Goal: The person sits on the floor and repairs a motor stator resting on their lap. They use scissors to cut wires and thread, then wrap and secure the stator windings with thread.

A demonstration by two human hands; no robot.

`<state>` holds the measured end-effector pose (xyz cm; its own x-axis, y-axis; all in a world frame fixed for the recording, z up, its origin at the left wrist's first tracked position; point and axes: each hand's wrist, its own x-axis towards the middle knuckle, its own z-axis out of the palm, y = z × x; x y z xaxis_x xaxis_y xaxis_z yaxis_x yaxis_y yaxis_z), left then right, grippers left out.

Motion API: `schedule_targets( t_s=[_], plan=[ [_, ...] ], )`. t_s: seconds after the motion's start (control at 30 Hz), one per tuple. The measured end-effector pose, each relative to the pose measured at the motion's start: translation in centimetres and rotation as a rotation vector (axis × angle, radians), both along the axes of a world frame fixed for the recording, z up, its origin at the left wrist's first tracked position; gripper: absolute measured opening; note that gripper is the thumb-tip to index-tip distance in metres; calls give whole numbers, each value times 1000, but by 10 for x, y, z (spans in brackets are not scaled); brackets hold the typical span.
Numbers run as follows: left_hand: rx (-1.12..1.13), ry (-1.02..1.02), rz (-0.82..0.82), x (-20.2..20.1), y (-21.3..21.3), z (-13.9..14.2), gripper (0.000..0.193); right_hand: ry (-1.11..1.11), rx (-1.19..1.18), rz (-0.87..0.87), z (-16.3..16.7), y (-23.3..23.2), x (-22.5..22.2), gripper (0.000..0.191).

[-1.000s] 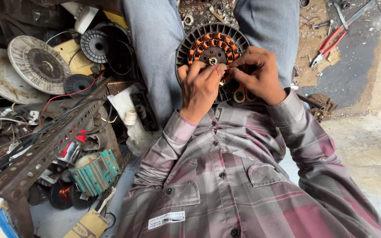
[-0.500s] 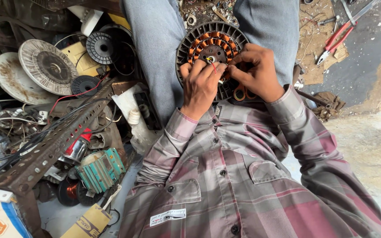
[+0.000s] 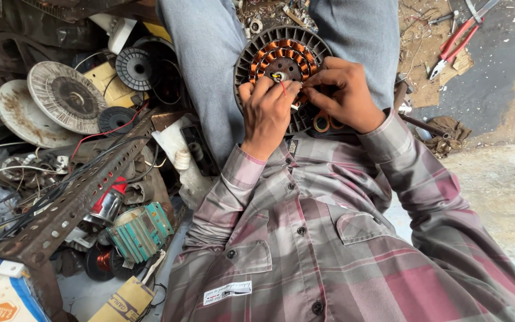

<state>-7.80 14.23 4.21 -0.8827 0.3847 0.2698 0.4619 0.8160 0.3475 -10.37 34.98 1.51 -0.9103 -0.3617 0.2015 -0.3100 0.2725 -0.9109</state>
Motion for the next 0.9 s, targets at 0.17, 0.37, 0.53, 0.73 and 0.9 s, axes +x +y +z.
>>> schedule_targets(
  t_s=[0.17, 0.37, 0.53, 0.73, 0.9],
  plan=[
    [-35, 16, -29, 0, -1, 0, 18, 71, 53, 29, 2, 0, 1, 12],
    [-18, 48, -64, -1, -2, -2, 17, 61, 78, 22, -1, 2, -1, 13],
    [-16, 43, -94, -3, -4, -2, 20, 38, 42, 34, -5, 2, -1, 14],
    [34, 137, -139, -3, -15, -9, 18, -24, 36, 20, 2, -1, -3, 21],
    [272, 72, 53, 2, -23, -20, 23, 23, 84, -24, 12, -7, 3, 37]
  ],
)
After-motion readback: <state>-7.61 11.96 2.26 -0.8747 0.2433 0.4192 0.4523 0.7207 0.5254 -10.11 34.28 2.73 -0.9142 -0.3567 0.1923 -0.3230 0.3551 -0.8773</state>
